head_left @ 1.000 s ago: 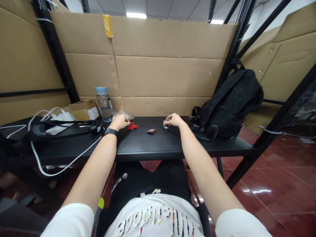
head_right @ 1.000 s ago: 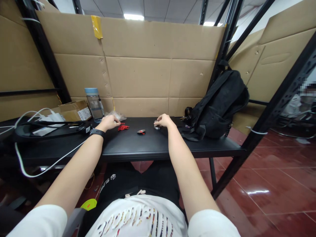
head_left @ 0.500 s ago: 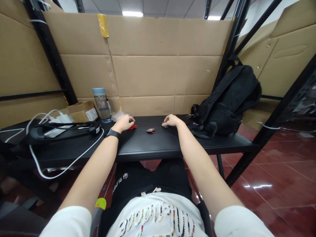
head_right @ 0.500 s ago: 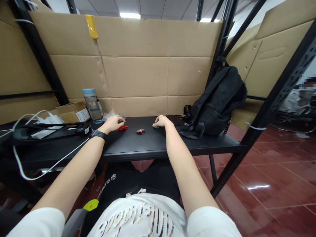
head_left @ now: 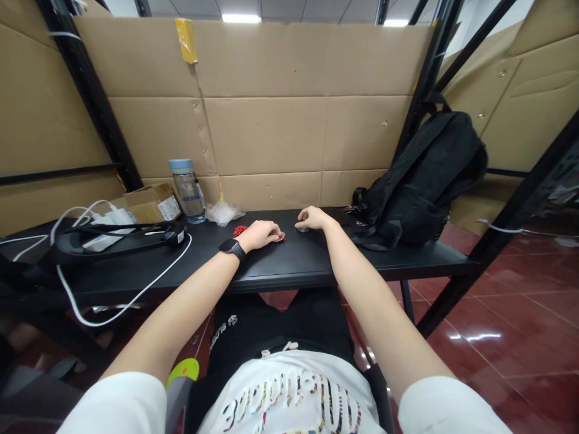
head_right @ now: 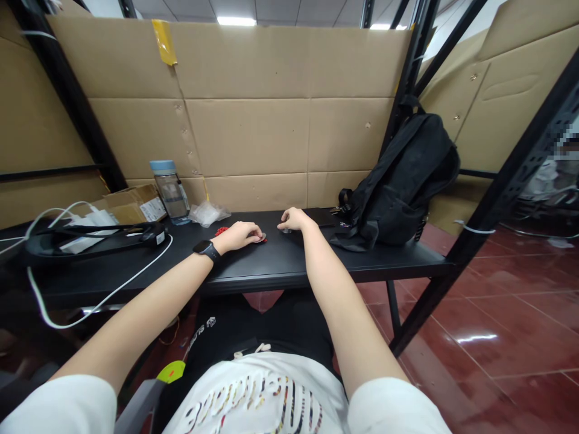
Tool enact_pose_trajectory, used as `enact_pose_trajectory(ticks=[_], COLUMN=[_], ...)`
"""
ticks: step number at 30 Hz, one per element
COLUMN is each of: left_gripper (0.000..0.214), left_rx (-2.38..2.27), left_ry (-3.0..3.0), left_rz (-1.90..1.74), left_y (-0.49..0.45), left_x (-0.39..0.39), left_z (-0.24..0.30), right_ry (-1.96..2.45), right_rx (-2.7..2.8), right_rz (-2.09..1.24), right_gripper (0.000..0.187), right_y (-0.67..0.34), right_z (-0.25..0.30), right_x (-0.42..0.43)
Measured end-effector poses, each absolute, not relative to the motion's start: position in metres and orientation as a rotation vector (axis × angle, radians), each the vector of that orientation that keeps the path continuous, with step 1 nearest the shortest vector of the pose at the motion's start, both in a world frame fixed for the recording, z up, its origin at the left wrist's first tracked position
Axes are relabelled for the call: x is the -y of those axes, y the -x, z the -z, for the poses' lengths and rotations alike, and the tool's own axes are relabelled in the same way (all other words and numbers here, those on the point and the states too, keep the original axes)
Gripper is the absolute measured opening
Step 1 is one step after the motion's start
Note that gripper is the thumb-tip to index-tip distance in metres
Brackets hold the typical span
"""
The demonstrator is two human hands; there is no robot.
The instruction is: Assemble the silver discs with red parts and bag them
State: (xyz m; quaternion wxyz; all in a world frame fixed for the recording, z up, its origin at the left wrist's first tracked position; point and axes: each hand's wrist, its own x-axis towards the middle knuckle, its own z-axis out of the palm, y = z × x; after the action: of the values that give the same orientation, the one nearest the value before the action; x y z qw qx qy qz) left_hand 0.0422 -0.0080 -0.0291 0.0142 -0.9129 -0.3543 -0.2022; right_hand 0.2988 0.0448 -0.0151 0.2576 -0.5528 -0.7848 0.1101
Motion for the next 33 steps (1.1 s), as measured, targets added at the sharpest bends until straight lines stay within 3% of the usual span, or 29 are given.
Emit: enact_pose_trajectory(ticks=[3, 6, 9, 11, 17, 23, 26, 33], left_gripper=[0.010, 0.010, 0.010, 0.011, 0.016, 0.019, 0.021, 0.020], left_rx=[1.165, 1.200, 1.240, 1.247, 1.258, 1.664, 1.848, 1.937], left_ry=[2.759, 2.715, 2.712, 2.725, 2.651, 2.495, 2.540, 2.563], left_rz=[0.596, 0.642, 0.859, 1.023, 1.247, 1.176, 1.032, 0.900], left_y=[-0.043, -0.041, -0.039, -0.038, -0.029, 0.028, 0.055, 0.064], left_x=[0.009, 0.007, 0.004, 0.002, 0.000, -0.017, -0.025, -0.029], left_z=[0.030, 0.031, 0.032, 0.031, 0.018, 0.009, 0.013, 0.016], right_ry=[1.292, 1.006, 0.765, 0.695, 0.681, 1.066, 1.299, 1.475], right_rx=[2.103, 2.208, 2.214, 2.119, 1.918, 1.873, 1.950, 2.057], right_rz=[-0.337, -0.626, -0.944, -1.011, -0.904, -0.456, -0.385, -0.519], right_gripper=[0.029, 0.039, 0.055, 0.054, 0.053, 0.040, 0.032, 0.050], right_y=[-0.289, -0.273, -0.252, -0.238, -0.231, -0.276, -0.297, -0.310], right_z=[0.014, 0.015, 0.021, 0.024, 0.021, 0.011, 0.012, 0.019], right_x=[-0.043, -0.038, -0.030, -0.026, -0.028, -0.040, -0.043, -0.048])
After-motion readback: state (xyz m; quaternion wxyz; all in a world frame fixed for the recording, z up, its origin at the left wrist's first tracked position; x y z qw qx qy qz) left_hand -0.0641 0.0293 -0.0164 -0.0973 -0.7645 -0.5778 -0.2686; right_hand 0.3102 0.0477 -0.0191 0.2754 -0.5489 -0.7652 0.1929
